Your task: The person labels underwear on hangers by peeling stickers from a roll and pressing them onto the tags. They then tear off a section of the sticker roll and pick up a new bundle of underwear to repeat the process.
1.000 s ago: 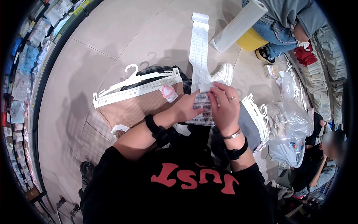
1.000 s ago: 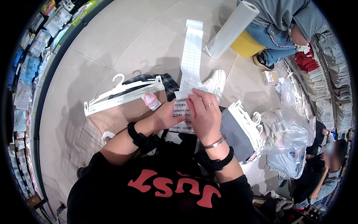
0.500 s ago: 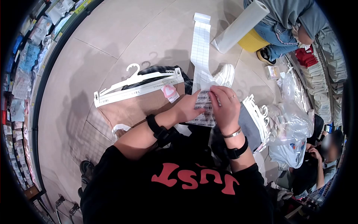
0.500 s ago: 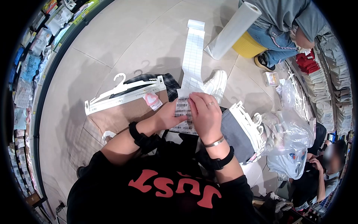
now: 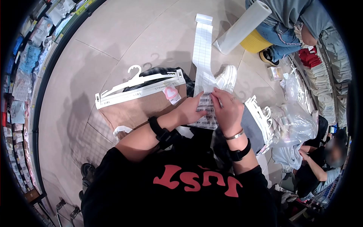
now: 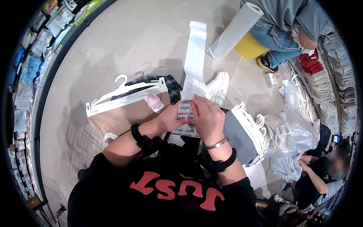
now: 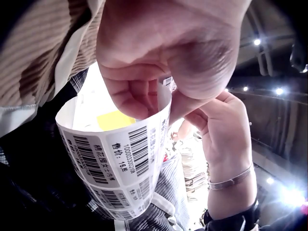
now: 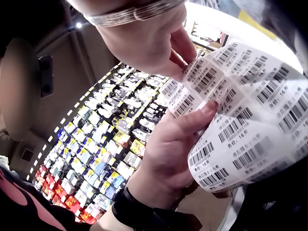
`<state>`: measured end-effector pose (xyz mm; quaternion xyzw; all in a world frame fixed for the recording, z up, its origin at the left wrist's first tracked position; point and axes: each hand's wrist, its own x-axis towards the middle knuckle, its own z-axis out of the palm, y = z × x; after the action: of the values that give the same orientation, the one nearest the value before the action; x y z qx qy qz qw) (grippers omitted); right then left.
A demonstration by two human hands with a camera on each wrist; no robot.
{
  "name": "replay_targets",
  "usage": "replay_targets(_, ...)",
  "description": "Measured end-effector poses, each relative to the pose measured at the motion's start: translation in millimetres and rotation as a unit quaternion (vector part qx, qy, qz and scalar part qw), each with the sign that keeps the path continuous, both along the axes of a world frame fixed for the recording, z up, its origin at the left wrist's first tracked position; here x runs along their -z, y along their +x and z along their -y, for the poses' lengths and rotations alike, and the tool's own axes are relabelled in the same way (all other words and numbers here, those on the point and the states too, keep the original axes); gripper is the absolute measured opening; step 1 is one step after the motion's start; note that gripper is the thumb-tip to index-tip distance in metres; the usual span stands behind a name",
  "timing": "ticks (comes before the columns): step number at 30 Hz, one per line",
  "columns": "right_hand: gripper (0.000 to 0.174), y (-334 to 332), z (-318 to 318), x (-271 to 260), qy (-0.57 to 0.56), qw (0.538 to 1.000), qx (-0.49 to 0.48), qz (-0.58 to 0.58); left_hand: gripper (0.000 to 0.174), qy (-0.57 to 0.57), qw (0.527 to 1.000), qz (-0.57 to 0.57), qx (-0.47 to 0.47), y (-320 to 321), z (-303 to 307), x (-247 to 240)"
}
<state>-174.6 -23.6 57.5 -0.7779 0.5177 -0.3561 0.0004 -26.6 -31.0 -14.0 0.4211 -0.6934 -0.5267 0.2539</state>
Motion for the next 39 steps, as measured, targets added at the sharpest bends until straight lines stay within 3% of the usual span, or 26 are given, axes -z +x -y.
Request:
replay_targets(1, 0.007, 0, 0, 1, 0.0, 1.0, -0.001, 0.002, 0.076, 0.002, 1.0, 0.004, 0.005, 0, 0, 0)
replay_targets(4, 0.007, 1, 0, 0, 0.004, 1.0, 0.003, 0.0, 0.056, 0.018, 0.999, -0.033, -0.01, -1, -2, -9)
replay_targets(7, 0.004, 4, 0, -2, 0.099, 0.99, 0.016, 0.098, 0.056, 0.034, 0.997, -0.07, 0.011, -2, -2, -20)
replay_targets(9, 0.002, -1, 1, -7, 0.214, 0.952, -0.023, 0.219, 0.056, 0.033, 0.998, -0.043, -0.008, -3, -2, -16)
replay_targets(13, 0.002, -22, 3, -20, 0.37, 0.808, -0.075, 0.452, 0.055, 0.055, 0.994, -0.075, -0.058, -1, 0, -22)
replay_targets(16, 0.003, -24, 6, -33, 0.369, 0.76, -0.101, 0.526, 0.053, 0.04, 0.993, -0.074, -0.081, -3, 2, -11)
replay_targets(19, 0.005, -22, 7, -32, 0.347, 0.789, -0.117, 0.493, 0.043, 0.113, 0.986, 0.077, -0.097, 2, 0, -40)
replay_targets(22, 0.004, -14, 7, -33, 0.353, 0.791, -0.128, 0.484, 0.033, -0.169, 0.972, 0.055, -0.155, 16, -23, -30)
replay_targets(24, 0.006, -11, 8, -29, 0.364, 0.792, -0.142, 0.469, 0.027, -0.158, 0.97, 0.052, -0.176, 36, -36, -44)
replay_targets(25, 0.018, -8, 12, -25, 0.378, 0.799, -0.152, 0.442, 0.025, -0.153, 0.969, 0.051, -0.186, 45, -43, -51)
replay_targets(28, 0.034, 6, 22, -14, 0.467, 0.763, -0.194, 0.402, 0.025, -0.081, 0.957, 0.081, -0.267, 60, -58, -55)
replay_targets(29, 0.046, 13, 26, -4, 0.483, 0.764, -0.206, 0.374, 0.029, -0.056, 0.957, 0.083, -0.272, 63, -62, -58)
replay_targets(32, 0.048, 38, 27, -1, 0.486, 0.795, -0.213, 0.293, 0.04, -0.125, 0.947, 0.099, -0.279, 67, -67, -52)
replay_targets(36, 0.054, 54, 29, 19, 0.43, 0.861, -0.183, 0.203, 0.059, -0.06, 0.969, 0.028, -0.239, 65, -61, -49)
replay_targets(39, 0.057, 58, 24, 38, 0.416, 0.861, -0.186, 0.224, 0.068, -0.031, 0.97, -0.017, -0.239, 61, -53, -43)
